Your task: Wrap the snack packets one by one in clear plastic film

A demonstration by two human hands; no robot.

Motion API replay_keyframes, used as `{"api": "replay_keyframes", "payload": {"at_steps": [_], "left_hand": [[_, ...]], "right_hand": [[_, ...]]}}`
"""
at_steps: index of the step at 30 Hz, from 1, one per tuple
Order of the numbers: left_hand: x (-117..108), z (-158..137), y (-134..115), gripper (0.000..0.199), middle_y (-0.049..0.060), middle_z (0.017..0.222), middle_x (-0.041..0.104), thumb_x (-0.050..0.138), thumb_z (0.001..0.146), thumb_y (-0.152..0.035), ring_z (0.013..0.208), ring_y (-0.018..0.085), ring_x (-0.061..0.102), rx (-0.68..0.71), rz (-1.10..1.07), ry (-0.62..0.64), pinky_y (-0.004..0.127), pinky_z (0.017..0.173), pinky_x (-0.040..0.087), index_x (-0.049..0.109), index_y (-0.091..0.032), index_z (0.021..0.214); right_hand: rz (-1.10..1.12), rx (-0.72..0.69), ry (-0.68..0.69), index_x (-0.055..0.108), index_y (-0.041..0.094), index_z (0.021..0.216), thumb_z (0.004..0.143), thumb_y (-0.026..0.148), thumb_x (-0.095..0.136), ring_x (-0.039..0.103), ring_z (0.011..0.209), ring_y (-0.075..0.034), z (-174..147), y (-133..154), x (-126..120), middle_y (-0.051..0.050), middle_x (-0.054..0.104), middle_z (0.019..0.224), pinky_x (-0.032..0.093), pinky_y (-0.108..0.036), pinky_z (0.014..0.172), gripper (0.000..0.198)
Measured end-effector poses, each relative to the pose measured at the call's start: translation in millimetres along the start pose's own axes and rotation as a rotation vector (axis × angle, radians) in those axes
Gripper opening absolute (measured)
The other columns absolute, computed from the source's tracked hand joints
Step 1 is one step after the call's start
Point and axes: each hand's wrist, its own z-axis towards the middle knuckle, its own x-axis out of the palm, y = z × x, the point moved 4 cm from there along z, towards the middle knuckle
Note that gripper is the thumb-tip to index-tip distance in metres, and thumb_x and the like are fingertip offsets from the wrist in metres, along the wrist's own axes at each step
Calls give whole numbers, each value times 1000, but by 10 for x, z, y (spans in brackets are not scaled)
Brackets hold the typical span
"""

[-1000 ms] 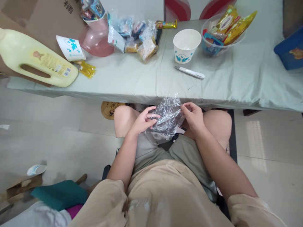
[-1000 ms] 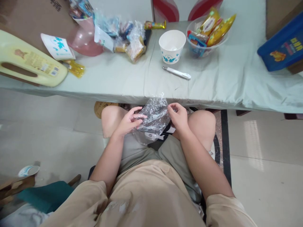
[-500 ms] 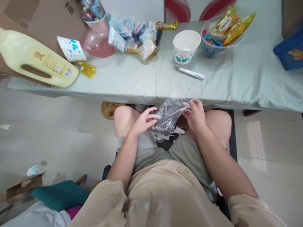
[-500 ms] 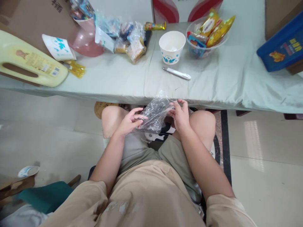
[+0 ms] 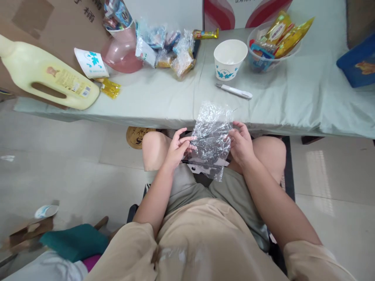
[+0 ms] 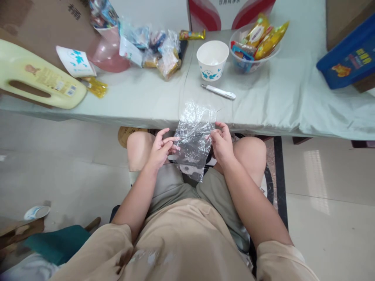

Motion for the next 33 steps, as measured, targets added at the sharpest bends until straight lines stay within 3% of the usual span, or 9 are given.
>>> {"api": "replay_keyframes", "payload": {"at_steps": [3,6,10,13,19,23,25,29,33], "left_hand": [[52,10,21,76,10,127,71,75,80,-44,87,15,75,-45,-29,54,25,72,57,35,-31,144],[117,35,64,85,10,120,73,78,78,-43,81,15,76,-106,-5,111,26,70,57,30,-30,147],[131,85,109,77,7,106,76,79,79,-42,86,19,76,-17,35,44,31,77,59,38,-25,142],[122,83,115,77,7,103,76,81,77,-41,92,20,76,72,51,33,33,84,58,40,-24,139],[159,41,116,96,7,113,74,84,72,-41,69,14,73,-65,-25,136,25,62,54,27,-31,149],[141,73,101,67,4,89,75,79,77,-48,70,16,72,-12,27,41,28,66,55,50,-21,131],[111,79,89,56,5,89,74,76,79,-50,74,17,72,60,73,1,30,71,57,56,-20,121],[108,53,83,60,9,110,73,78,76,-37,87,19,72,153,284,138,31,79,58,56,-20,129],[95,41,87,52,5,101,73,66,81,-22,87,17,70,207,615,156,30,81,56,59,-20,132]], "right_hand": [[-80,-16,5,46,30,111,74,38,66,58,64,-15,31,-27,-26,5,50,76,50,-30,61,43],[-66,-4,48,45,31,116,76,43,66,65,70,-17,24,-49,6,4,55,82,57,-35,73,46],[-67,58,121,33,33,142,79,50,71,72,78,-22,-54,-51,80,-2,69,97,61,-42,76,76],[-156,23,171,26,31,152,75,47,78,73,80,-25,-113,-20,115,-4,71,95,62,-43,74,94],[-239,-16,262,43,30,145,77,36,74,66,71,-21,-171,22,154,-1,69,86,61,-40,66,76],[-260,-19,351,47,29,144,77,36,71,66,72,-21,-191,-9,181,-2,70,87,60,-37,65,72],[-316,-82,390,54,28,139,77,35,71,67,75,-20,-181,-40,181,-3,72,91,59,-37,68,64],[-530,-259,405,71,22,111,80,30,61,67,82,-20,-134,-104,159,-5,72,98,57,-37,78,34],[-648,-333,366,69,21,121,81,23,56,67,84,-19,-85,-131,133,-6,72,101,56,-36,81,43]]}}
